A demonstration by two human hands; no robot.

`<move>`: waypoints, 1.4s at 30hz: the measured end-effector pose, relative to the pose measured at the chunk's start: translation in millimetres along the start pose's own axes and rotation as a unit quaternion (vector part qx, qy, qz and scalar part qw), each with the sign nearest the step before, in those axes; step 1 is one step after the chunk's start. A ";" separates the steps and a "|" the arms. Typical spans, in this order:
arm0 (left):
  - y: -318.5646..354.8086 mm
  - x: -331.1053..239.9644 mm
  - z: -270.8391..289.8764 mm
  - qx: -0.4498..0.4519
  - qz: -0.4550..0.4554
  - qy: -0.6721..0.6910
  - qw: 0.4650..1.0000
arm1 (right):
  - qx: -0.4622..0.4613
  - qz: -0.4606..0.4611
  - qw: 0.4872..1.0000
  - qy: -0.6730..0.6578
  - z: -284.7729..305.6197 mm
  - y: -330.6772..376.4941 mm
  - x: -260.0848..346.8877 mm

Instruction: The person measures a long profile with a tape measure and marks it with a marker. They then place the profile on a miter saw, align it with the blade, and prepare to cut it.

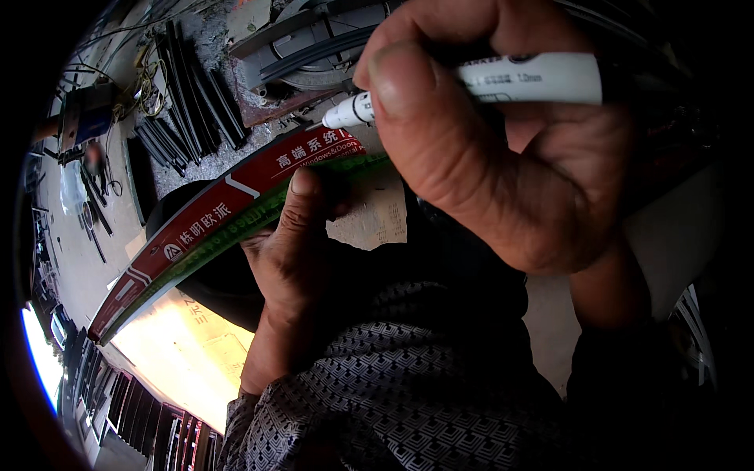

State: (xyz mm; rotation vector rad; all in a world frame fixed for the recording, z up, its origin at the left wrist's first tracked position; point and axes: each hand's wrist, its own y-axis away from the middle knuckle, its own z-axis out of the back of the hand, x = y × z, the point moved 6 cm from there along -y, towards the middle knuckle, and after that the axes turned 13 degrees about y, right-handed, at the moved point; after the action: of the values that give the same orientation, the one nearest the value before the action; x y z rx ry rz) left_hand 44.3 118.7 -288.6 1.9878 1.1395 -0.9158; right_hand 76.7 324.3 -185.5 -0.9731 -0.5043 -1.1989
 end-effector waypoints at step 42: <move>4.3 -3.7 -8.1 0.000 -0.004 0.001 1.000 | -0.107 0.012 0.993 0.054 -23.4 16.1 1.1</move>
State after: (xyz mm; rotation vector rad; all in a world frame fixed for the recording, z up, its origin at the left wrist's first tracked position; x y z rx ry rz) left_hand 48.7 121.9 -280.4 1.9860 1.1489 -0.9178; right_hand 88.4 304.8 -202.6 -1.0872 -0.2804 -1.2943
